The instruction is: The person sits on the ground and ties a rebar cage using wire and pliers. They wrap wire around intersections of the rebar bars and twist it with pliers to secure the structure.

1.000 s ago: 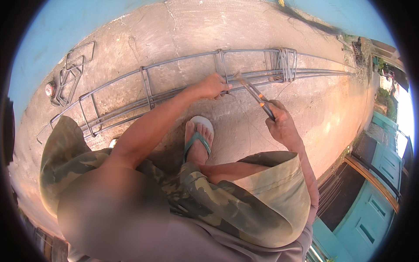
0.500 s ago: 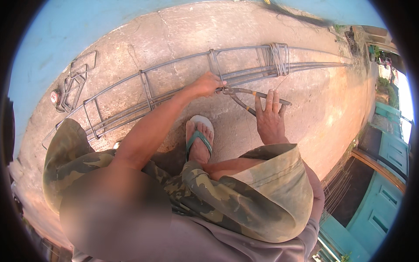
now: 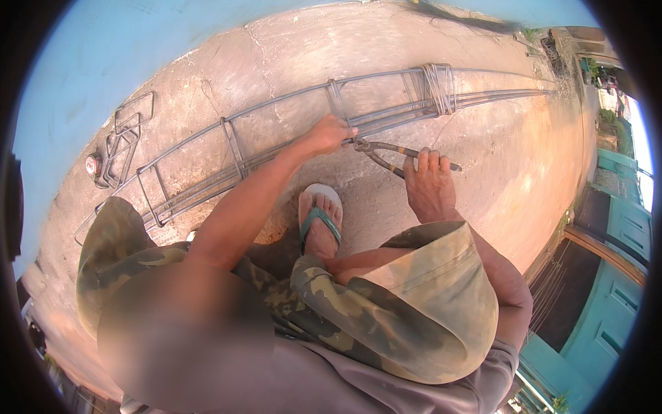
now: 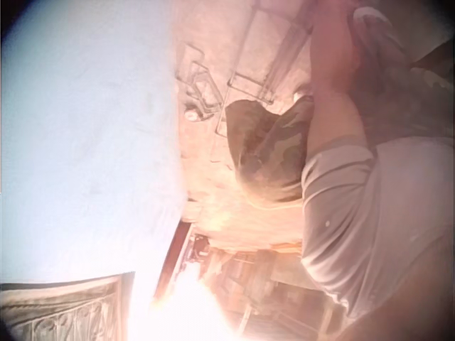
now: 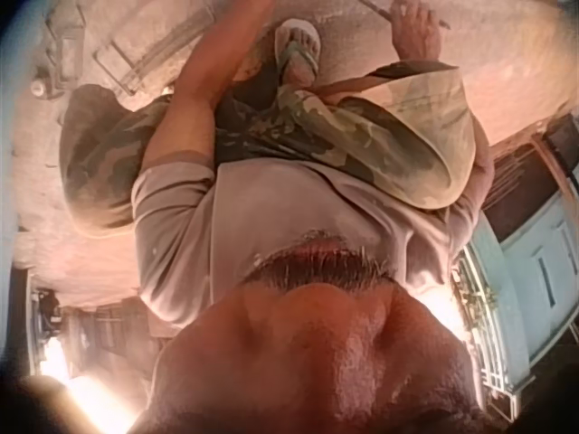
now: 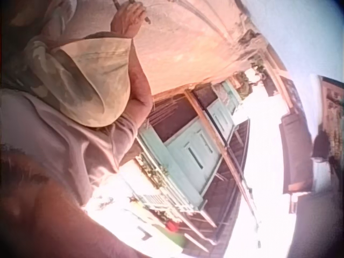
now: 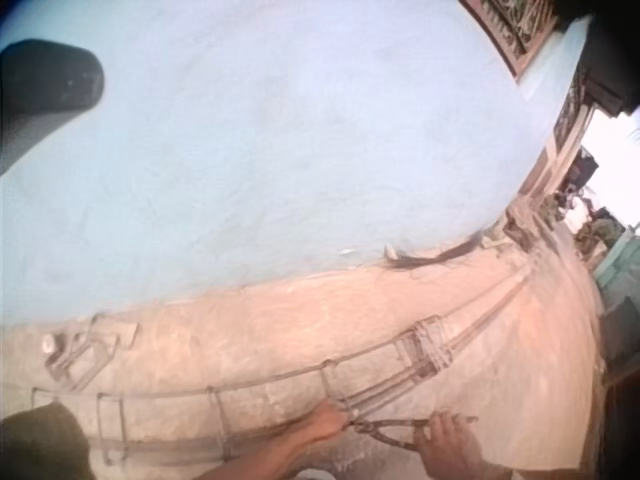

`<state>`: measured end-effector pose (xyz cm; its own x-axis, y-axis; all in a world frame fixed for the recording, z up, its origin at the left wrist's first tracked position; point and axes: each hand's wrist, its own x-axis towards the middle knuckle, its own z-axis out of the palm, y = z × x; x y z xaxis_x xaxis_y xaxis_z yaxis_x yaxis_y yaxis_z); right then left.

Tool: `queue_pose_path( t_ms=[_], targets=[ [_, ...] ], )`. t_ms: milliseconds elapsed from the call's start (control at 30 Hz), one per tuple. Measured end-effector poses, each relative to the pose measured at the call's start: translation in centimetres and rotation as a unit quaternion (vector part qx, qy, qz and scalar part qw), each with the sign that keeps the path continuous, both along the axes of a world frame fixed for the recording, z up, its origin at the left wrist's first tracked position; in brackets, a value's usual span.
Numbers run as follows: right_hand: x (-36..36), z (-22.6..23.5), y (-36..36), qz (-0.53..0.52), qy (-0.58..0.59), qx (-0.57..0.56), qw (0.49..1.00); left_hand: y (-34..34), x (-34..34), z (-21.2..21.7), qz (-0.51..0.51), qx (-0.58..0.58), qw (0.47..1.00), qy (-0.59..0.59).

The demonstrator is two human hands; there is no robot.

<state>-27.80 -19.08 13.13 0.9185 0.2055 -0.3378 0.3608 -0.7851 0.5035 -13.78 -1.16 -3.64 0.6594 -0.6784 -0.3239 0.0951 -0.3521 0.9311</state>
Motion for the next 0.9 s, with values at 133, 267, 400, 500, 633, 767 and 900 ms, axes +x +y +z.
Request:
queue_pose_path(
  t_ms=[133,267,400,500,633,767,900],
  targets=[
    [-0.8,-0.2,0.2,-0.046,0.016,0.022,0.999,0.1,-0.2,0.4,-0.008,0.017,1.000,-0.001],
    [-0.5,-1.6,-1.2,-0.099,0.057,0.111,0.987,0.7,0.2,1.6,0.029,0.073,0.994,0.078],
    [-1.6,-1.2,-3.2,-0.124,0.062,0.150,0.979,-0.5,-0.8,2.5,0.040,0.041,0.995,0.087],
    [-3.3,-5.5,-4.6,-0.157,0.052,0.228,0.959,-0.3,-0.9,3.4,0.064,0.066,0.991,0.102],
    [-4.0,-6.7,-2.9,-0.208,0.035,0.290,0.933,0.5,-0.8,2.7,0.062,0.080,0.994,0.046],
    [-2.0,-1.0,-1.7,-0.186,0.057,0.204,0.960,0.1,-0.5,3.3,0.032,0.096,0.993,0.059],
    [-2.1,-1.4,-2.1,-0.256,0.076,0.313,0.912,0.1,-0.5,3.5,0.044,0.079,0.993,0.073]
  ],
)
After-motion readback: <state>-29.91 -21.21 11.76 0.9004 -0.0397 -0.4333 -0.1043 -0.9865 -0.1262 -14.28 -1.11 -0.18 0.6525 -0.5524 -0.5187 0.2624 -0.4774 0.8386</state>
